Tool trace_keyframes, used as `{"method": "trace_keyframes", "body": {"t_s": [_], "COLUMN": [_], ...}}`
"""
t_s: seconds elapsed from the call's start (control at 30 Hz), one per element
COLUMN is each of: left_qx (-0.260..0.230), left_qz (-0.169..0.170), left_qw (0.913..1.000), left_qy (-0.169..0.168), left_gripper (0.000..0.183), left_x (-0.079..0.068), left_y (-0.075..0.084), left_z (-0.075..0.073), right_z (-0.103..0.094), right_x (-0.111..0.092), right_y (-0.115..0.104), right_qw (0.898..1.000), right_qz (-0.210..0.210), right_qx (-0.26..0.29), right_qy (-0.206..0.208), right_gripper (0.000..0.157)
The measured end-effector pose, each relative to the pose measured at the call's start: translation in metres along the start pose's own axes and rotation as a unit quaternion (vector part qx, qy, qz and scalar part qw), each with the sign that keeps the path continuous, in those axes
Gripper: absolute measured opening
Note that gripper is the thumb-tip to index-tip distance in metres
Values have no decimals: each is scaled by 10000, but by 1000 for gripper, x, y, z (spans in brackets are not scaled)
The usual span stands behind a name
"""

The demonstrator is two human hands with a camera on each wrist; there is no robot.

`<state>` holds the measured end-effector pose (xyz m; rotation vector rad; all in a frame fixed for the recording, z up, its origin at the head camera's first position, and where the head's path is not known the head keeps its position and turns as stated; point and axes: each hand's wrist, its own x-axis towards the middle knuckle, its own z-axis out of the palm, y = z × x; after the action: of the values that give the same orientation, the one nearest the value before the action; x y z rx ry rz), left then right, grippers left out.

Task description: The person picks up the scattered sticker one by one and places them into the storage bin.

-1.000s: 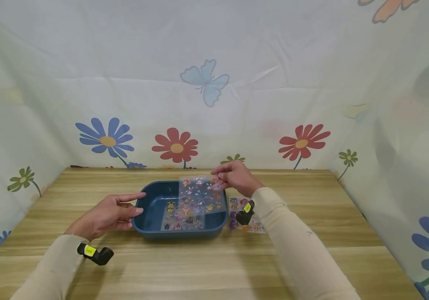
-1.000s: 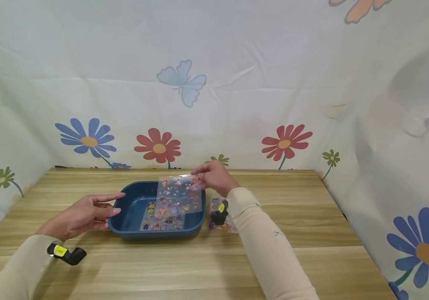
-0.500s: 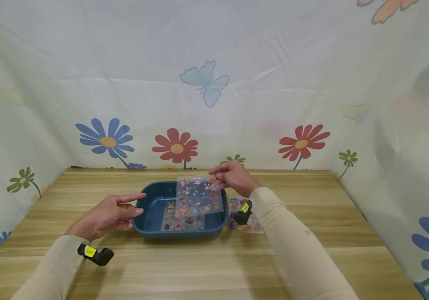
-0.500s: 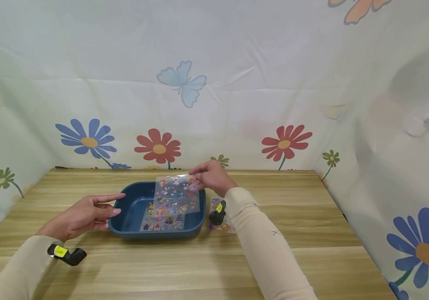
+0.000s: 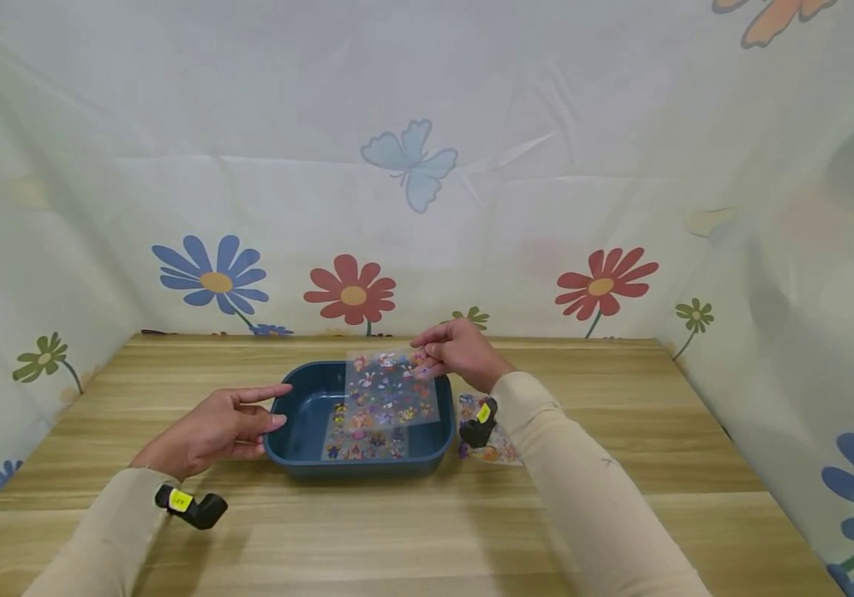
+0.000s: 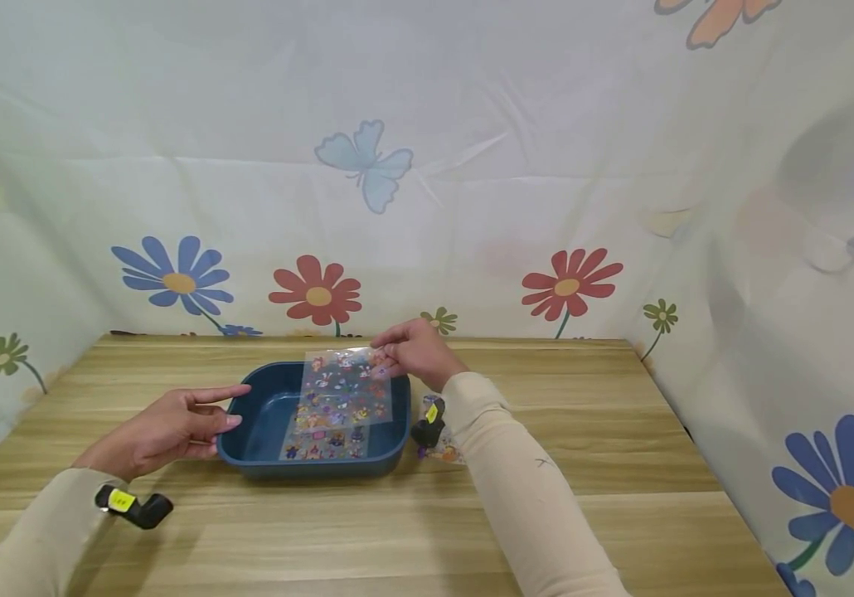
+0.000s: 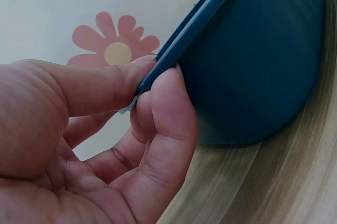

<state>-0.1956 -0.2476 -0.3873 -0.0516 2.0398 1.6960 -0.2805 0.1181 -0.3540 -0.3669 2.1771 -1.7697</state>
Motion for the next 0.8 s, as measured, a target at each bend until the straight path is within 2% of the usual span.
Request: {"method": "trace_keyframes", "body": {"t_s": [0.8], "left_qx": [-2], "left_qz": [-93], "left_qw": [9999], "left_qy": [126], "left_gripper": [79], "left_x": [0], "left_y": [-2], "left_z": [1], "right_z": [8], "right_x": [5], "right_y": [-7], "right_qw": [10000], "right_qz": [46], "right_qx": [-12], "right_qy": [-71], "right_gripper": [25]}}
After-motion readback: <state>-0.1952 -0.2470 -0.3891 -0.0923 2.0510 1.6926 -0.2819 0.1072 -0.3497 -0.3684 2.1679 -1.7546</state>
